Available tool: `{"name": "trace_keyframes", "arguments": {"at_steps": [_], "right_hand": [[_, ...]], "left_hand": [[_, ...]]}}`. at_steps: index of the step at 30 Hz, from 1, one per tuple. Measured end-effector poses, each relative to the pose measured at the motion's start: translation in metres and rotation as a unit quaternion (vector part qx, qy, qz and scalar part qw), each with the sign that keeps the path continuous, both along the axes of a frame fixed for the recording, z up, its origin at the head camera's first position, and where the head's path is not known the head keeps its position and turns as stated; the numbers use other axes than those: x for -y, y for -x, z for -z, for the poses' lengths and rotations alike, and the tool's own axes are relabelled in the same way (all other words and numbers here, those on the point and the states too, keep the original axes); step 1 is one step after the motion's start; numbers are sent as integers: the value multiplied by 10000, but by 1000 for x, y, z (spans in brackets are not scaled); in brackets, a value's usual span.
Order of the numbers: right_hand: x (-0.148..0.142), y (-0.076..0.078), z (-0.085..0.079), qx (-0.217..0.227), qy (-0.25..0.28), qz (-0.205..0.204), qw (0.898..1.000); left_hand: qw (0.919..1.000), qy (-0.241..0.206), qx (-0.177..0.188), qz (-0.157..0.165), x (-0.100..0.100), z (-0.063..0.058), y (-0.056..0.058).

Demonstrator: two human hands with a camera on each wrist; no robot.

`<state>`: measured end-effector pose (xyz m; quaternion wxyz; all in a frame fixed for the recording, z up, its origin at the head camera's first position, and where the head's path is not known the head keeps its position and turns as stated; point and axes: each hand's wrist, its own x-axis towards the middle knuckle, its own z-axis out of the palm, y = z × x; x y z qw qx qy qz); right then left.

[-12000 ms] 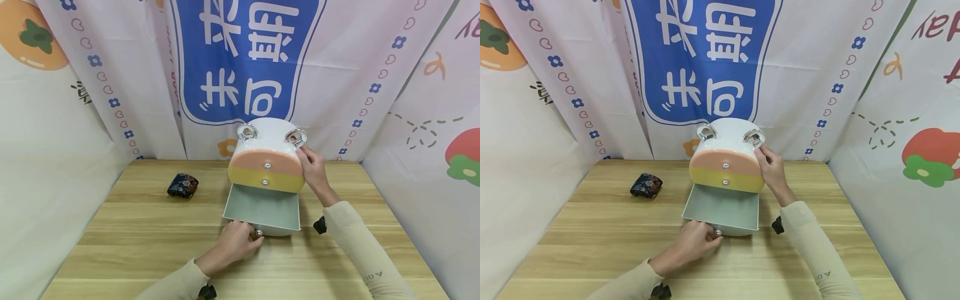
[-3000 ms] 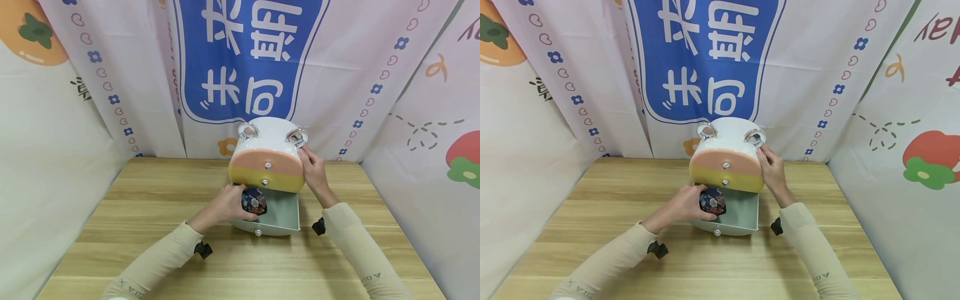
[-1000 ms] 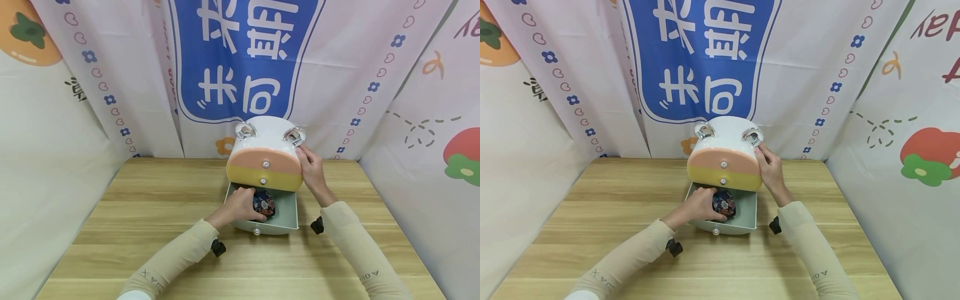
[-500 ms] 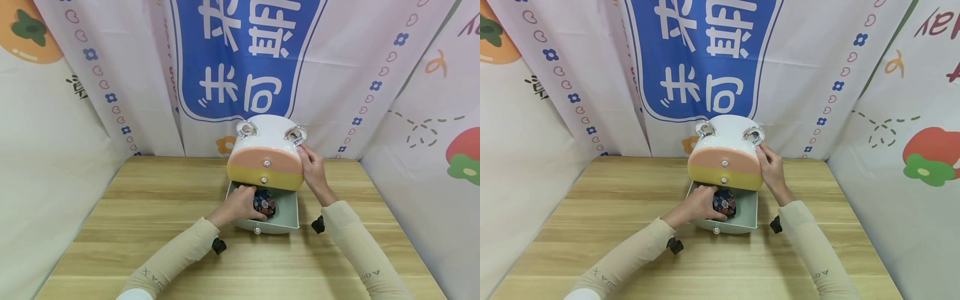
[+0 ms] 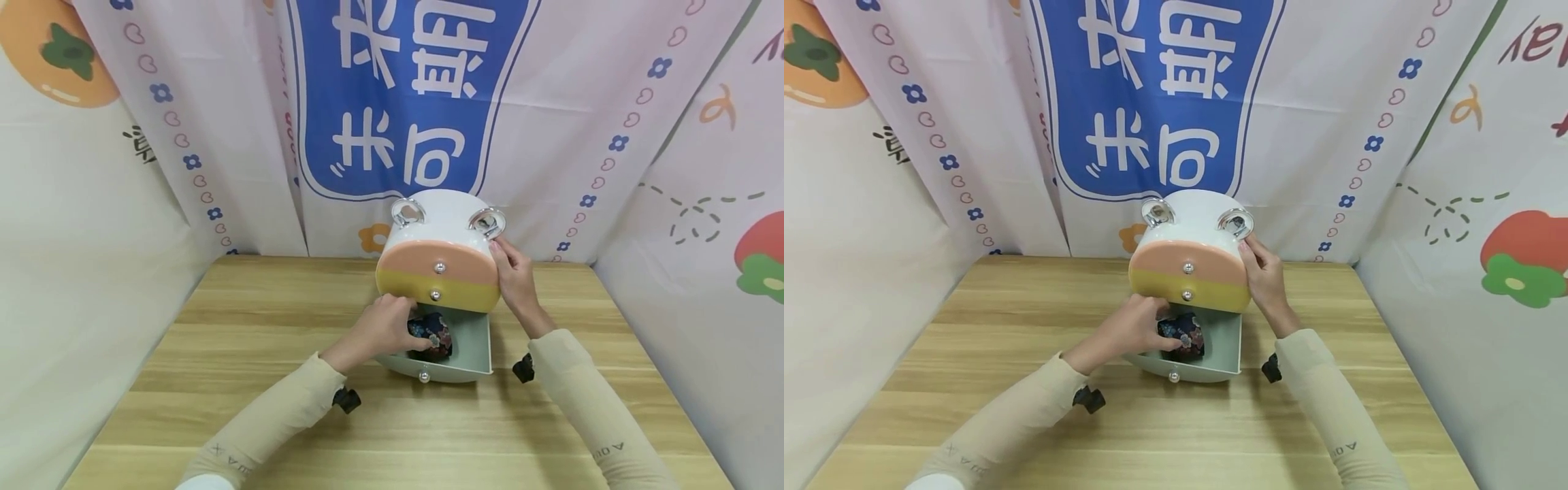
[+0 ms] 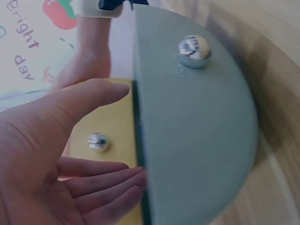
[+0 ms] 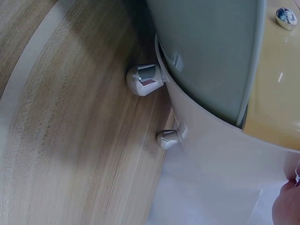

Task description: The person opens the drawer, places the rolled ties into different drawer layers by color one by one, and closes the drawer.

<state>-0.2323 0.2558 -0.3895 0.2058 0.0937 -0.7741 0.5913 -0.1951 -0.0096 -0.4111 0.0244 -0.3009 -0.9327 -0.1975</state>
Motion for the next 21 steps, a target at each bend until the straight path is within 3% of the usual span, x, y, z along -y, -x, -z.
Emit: {"name": "trace_keyframes", "arguments": {"at_steps": [11,17,21], "right_hand": [[-1,-3,0,84,-81,-33,9999],[-1,-4,-1,77,-59,-40,9999],[0,-3,-1,-12,-34,-32,10000]], "left_hand": [[9977,-499,-465,-30,22,-29,-27],[9986,-454,-282,50,33,-29,-44],[9995,-180,-211,138,42,-24,-53]]}}
